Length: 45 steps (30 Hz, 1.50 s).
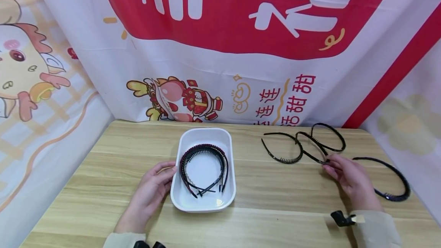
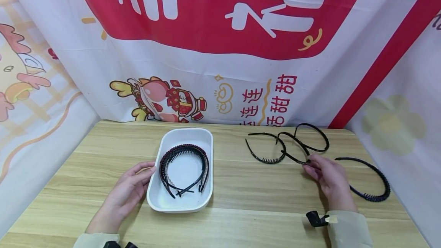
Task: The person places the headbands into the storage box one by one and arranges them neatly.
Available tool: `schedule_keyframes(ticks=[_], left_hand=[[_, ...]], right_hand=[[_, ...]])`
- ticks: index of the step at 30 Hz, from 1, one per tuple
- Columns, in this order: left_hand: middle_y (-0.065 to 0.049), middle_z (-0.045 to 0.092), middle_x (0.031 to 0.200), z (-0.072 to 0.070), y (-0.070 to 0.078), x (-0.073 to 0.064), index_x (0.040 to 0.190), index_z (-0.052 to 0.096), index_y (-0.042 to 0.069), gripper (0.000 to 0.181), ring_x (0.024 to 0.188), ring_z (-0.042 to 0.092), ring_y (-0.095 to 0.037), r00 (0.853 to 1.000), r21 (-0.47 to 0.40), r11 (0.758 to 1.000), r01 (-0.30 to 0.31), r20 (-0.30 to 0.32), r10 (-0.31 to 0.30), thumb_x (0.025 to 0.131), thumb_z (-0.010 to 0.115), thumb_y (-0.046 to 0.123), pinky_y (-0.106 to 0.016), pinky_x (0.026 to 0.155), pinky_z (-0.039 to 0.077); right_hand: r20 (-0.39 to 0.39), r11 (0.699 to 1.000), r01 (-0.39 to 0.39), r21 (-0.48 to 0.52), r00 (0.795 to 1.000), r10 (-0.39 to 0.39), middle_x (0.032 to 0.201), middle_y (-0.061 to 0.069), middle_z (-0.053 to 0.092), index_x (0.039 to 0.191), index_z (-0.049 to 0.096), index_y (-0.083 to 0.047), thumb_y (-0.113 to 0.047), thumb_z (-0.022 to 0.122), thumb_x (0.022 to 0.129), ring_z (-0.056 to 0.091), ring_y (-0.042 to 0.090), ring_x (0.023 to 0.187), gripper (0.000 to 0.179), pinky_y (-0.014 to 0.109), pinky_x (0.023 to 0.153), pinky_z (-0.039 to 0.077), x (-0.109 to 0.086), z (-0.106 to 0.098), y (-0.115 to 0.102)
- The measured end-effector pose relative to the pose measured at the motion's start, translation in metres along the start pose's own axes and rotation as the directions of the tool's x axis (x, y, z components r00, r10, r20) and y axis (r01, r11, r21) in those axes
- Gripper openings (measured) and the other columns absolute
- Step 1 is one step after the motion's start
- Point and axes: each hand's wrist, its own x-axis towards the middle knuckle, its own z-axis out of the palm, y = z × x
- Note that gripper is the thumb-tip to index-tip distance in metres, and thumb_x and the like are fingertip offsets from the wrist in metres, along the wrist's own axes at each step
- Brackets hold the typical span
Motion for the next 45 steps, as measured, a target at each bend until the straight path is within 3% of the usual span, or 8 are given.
schedule_keyframes(ticks=[8,12,17,24,31,36,41,45], left_hand=[[0.004,0.074,0.107,0.000,0.000,0.000,0.113,0.069,0.016,0.017,0.096,0.070,-0.012,1.000,-0.006,1.000,0.008,0.003,-0.008,0.103,0.065,0.004,-0.026,0.089,0.060],[0.004,0.074,0.107,0.000,0.000,0.000,0.114,0.069,0.017,0.016,0.096,0.070,-0.012,1.000,-0.003,1.000,0.009,0.007,-0.009,0.103,0.065,0.005,-0.026,0.089,0.060],[0.004,0.074,0.107,0.000,0.000,0.001,0.113,0.069,0.017,0.016,0.096,0.070,-0.012,1.000,-0.004,1.000,0.009,0.006,-0.009,0.103,0.065,0.005,-0.026,0.089,0.060],[0.005,0.075,0.106,0.000,0.000,0.001,0.113,0.069,0.017,0.016,0.096,0.070,-0.012,1.000,-0.006,1.000,0.002,0.004,-0.002,0.103,0.065,0.004,-0.026,0.088,0.060],[0.004,0.074,0.108,-0.001,-0.001,0.000,0.115,0.068,0.016,0.016,0.097,0.070,-0.012,1.000,-0.002,1.000,0.007,0.011,-0.007,0.104,0.065,0.005,-0.026,0.090,0.060],[0.005,0.075,0.107,-0.002,-0.002,0.000,0.113,0.069,0.018,0.017,0.097,0.070,-0.012,1.000,-0.008,1.000,0.006,0.006,-0.006,0.103,0.064,0.004,-0.026,0.090,0.060],[0.004,0.075,0.108,-0.002,-0.003,0.001,0.113,0.070,0.018,0.017,0.098,0.070,-0.013,1.000,-0.009,1.000,0.002,0.012,-0.002,0.104,0.065,0.005,-0.027,0.090,0.060],[0.004,0.075,0.108,-0.002,-0.003,0.001,0.114,0.069,0.017,0.017,0.099,0.070,-0.013,1.000,-0.003,1.000,0.004,0.016,-0.004,0.103,0.065,0.004,-0.027,0.091,0.060]], right_hand=[[-0.101,0.988,0.025,-0.150,0.994,-0.040,0.082,-0.004,0.077,0.086,0.076,-0.022,-0.010,0.071,0.103,0.077,0.009,0.072,0.021,0.023,0.072,0.065,0.000,0.011,0.005],[-0.132,0.976,0.030,-0.214,0.989,-0.060,0.082,-0.005,0.077,0.106,0.070,-0.015,-0.012,0.072,0.103,0.078,0.008,0.072,0.005,0.024,0.072,0.066,0.000,0.012,0.008],[-0.146,0.932,0.054,-0.359,0.983,-0.114,0.082,-0.010,0.076,0.136,0.054,0.000,-0.015,0.072,0.103,0.078,0.007,0.072,0.040,0.025,0.073,0.066,0.002,0.012,0.012],[-0.225,0.842,0.026,-0.538,0.959,-0.173,0.079,-0.012,0.074,0.135,0.056,-0.002,-0.027,0.075,0.102,0.075,0.005,0.068,0.046,0.024,0.066,0.065,0.004,0.015,0.010],[-0.298,0.863,0.007,-0.505,0.937,-0.182,0.075,-0.013,0.074,0.141,0.054,-0.003,-0.042,0.072,0.102,0.075,0.006,0.065,0.058,0.024,0.067,0.065,0.014,0.011,-0.004],[-0.319,0.831,-0.041,-0.554,0.933,-0.166,0.072,-0.015,0.074,0.155,0.047,0.003,-0.052,0.065,0.103,0.077,0.007,0.065,0.078,0.018,0.065,0.061,0.027,0.007,-0.018],[-0.350,0.762,-0.101,-0.640,0.921,-0.171,0.063,-0.013,0.073,0.147,0.056,0.004,-0.053,0.061,0.105,0.076,0.007,0.062,0.072,0.035,0.108,0.057,0.037,0.003,-0.029],[-0.375,0.772,-0.126,-0.623,0.914,-0.154,0.058,-0.009,0.072,0.115,0.072,-0.002,-0.039,0.066,0.102,0.074,0.007,0.057,0.040,0.029,0.096,0.061,0.042,-0.001,-0.032]])
